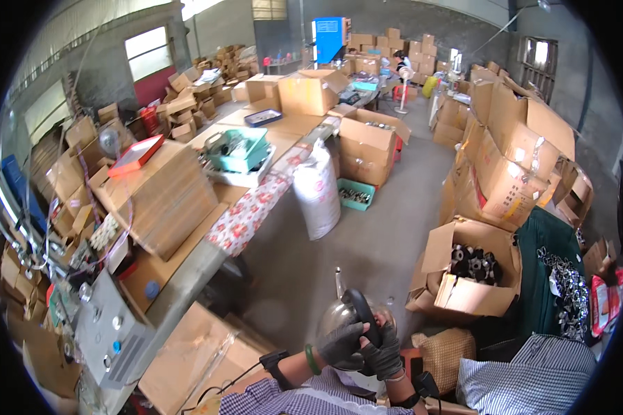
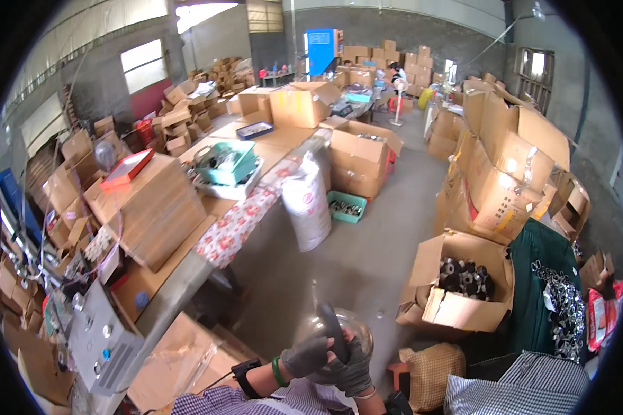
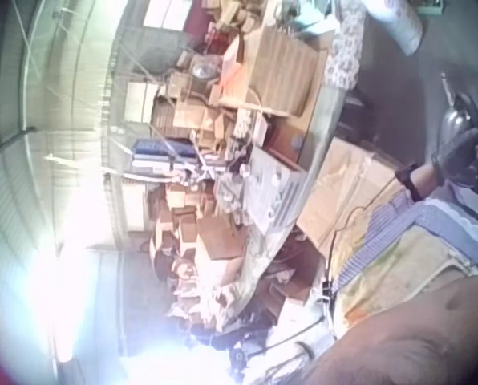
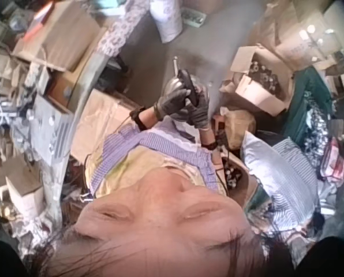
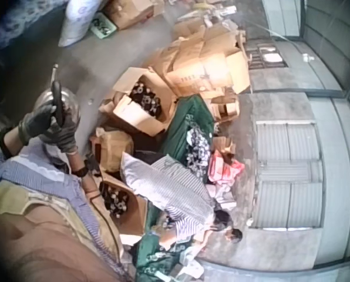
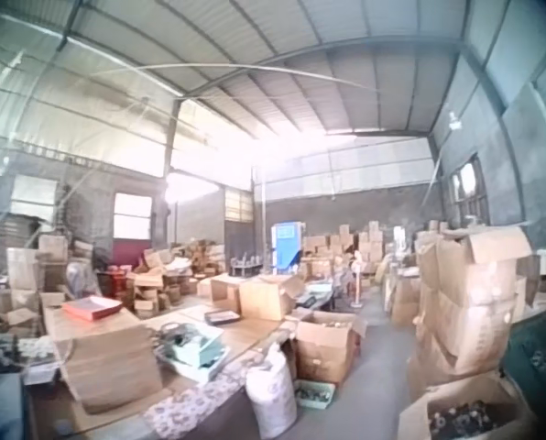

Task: Walking through a manufacturing facility while carrying a metal kettle.

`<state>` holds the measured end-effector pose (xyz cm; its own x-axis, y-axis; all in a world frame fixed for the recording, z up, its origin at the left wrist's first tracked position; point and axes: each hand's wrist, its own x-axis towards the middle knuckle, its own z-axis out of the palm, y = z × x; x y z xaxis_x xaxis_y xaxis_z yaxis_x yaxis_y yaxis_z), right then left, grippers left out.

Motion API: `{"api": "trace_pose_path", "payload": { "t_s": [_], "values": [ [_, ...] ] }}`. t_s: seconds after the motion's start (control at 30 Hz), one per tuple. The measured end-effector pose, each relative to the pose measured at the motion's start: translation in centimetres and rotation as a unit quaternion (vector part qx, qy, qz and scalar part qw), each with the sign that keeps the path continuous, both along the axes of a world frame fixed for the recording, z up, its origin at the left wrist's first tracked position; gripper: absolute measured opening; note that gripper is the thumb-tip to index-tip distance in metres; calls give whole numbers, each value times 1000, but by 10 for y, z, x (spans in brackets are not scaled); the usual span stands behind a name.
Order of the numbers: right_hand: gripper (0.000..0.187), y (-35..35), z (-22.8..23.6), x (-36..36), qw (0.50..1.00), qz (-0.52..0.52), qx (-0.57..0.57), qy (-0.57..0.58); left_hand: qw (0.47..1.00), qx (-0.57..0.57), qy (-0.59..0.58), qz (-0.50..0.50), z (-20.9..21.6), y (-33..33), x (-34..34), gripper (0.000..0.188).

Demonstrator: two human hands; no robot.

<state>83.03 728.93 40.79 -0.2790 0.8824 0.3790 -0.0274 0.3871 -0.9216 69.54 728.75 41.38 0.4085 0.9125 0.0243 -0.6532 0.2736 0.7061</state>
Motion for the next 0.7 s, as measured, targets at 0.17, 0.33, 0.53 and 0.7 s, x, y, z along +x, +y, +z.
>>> {"api": "trace_pose_path", "payload": {
  "t_s": [0.17,0.33,0.53,0.7],
  "values": [
    [58,127,-50,12,994,-21,-102,-13,996,-59,60,-17,-76,133,-6,46],
    [64,272,-59,18,995,-34,-67,-62,985,-116,-46,-121,-61,284,-4,52],
    [56,458,-13,22,983,-26,-175,-49,970,-192,-56,-138,-21,466,3,41],
    [59,633,-39,46,993,-91,-39,-71,994,-79,8,-71,-21,649,36,35]
  ]
}}
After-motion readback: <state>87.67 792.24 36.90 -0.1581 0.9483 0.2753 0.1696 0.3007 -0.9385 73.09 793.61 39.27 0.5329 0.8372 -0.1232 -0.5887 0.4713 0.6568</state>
